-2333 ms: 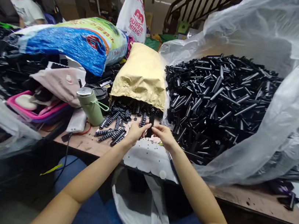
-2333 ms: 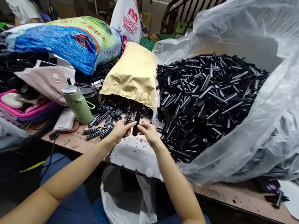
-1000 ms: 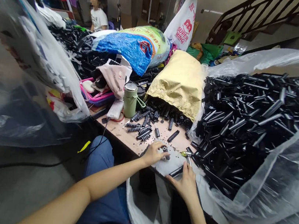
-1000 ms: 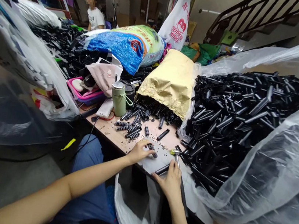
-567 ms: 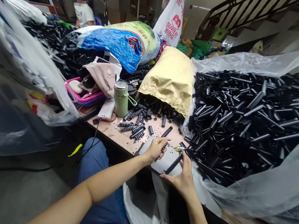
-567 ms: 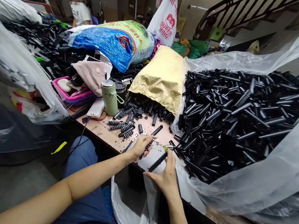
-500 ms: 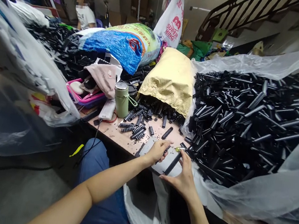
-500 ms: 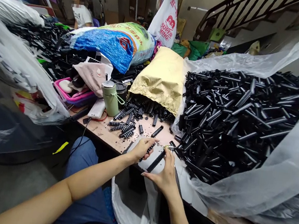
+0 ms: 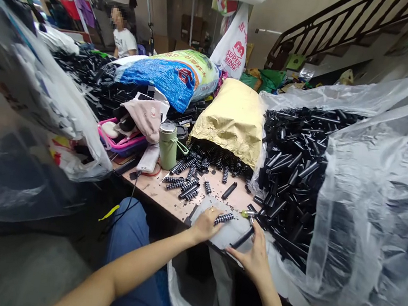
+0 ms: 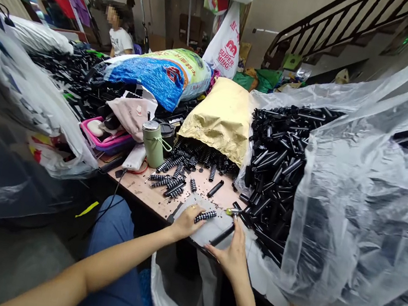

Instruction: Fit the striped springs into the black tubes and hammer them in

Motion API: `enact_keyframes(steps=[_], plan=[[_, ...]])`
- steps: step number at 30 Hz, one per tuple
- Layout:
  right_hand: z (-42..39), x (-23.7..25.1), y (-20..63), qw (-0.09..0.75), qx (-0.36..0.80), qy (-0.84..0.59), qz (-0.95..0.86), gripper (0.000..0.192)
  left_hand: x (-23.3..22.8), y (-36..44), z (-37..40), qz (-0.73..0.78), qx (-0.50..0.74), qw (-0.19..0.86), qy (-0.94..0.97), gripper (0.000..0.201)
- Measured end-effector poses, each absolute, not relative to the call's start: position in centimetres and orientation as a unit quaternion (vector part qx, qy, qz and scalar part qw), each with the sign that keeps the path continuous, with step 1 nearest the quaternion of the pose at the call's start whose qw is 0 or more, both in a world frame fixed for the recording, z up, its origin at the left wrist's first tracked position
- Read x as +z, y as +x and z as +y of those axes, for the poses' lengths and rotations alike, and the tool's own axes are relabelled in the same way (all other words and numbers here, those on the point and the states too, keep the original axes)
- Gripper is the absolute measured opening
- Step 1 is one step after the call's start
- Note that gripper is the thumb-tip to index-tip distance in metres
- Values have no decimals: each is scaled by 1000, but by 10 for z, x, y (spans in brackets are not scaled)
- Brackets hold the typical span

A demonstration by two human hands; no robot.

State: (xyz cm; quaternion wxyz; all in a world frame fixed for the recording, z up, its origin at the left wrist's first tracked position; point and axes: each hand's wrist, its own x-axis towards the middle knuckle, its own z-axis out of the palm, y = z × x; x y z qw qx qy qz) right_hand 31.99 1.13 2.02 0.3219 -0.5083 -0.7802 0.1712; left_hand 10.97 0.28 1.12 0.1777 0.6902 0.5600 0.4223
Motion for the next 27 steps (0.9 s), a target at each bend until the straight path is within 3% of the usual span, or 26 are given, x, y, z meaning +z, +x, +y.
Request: enact_keyframes(steps=[3, 5, 9, 11, 13, 20, 27], plan=[[15, 17, 334, 323, 194, -536, -756, 107, 30, 101, 3, 511, 550, 235, 617, 20], [18, 20, 339, 341, 180, -554, -738, 108, 47, 99, 6, 519, 569, 244, 589, 19], [10, 20, 338, 344, 215, -547, -733, 105, 71, 98, 9, 598, 399, 221, 659, 8], [3, 15, 335, 317, 272, -546, -726, 102, 74, 99, 10, 601, 301, 208, 711, 14], [0, 10, 334, 312, 290, -559, -711, 102, 70, 103, 14, 578, 284, 216, 734, 14], [16, 9, 350, 287, 210, -586, -728, 104, 24, 125, 28, 456, 581, 387, 552, 39], [15, 4, 347, 270, 149, -560, -769, 107, 16, 140, 24, 468, 591, 455, 474, 46]])
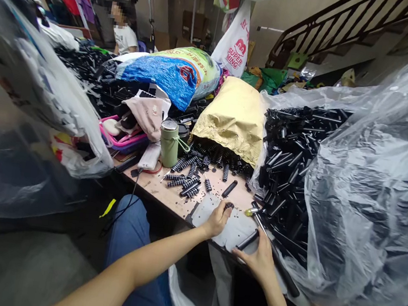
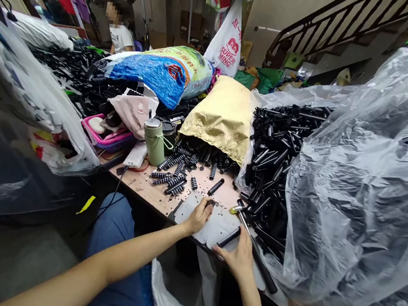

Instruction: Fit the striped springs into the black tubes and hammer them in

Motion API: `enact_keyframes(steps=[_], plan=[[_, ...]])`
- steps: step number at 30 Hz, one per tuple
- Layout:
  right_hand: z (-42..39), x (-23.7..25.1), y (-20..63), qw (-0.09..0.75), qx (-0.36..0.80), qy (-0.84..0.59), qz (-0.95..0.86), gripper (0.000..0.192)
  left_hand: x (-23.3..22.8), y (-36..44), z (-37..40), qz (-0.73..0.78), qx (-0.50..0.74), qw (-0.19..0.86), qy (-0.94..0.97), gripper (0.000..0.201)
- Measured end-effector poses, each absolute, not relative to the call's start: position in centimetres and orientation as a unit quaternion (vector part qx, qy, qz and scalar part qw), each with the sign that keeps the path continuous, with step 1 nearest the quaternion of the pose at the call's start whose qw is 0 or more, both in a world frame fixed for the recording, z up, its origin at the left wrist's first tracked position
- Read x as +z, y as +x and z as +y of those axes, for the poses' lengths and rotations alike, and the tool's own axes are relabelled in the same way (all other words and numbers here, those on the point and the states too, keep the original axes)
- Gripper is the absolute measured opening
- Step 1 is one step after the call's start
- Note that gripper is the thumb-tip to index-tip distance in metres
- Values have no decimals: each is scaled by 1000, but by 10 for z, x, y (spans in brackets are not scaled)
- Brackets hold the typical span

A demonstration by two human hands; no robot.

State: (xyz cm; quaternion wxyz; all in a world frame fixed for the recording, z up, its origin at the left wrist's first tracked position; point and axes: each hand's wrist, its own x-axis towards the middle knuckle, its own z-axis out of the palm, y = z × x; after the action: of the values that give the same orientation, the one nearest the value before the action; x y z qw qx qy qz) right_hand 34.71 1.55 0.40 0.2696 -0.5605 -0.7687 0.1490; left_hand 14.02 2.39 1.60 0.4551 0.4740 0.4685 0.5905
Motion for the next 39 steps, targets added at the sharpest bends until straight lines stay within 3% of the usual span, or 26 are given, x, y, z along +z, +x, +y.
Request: enact_keyframes(steps=[6, 15, 24, 31, 39], plan=[[5, 51, 323, 307, 154, -446, -827, 111, 52, 137, 18, 408, 572, 555, 446, 67], [-4, 112, 278, 340, 149, -360, -856, 115, 87, 126, -4, 435, 540, 598, 402, 63], [-16, 109, 270, 323, 174, -335, -868, 115, 96, 130, -12, 418, 566, 640, 309, 44], [-15, 99, 265, 321, 203, -347, -857, 115, 100, 133, -14, 430, 532, 670, 290, 50], [-3, 70, 263, 348, 222, -400, -818, 103, 90, 135, -2, 456, 494, 676, 302, 55]])
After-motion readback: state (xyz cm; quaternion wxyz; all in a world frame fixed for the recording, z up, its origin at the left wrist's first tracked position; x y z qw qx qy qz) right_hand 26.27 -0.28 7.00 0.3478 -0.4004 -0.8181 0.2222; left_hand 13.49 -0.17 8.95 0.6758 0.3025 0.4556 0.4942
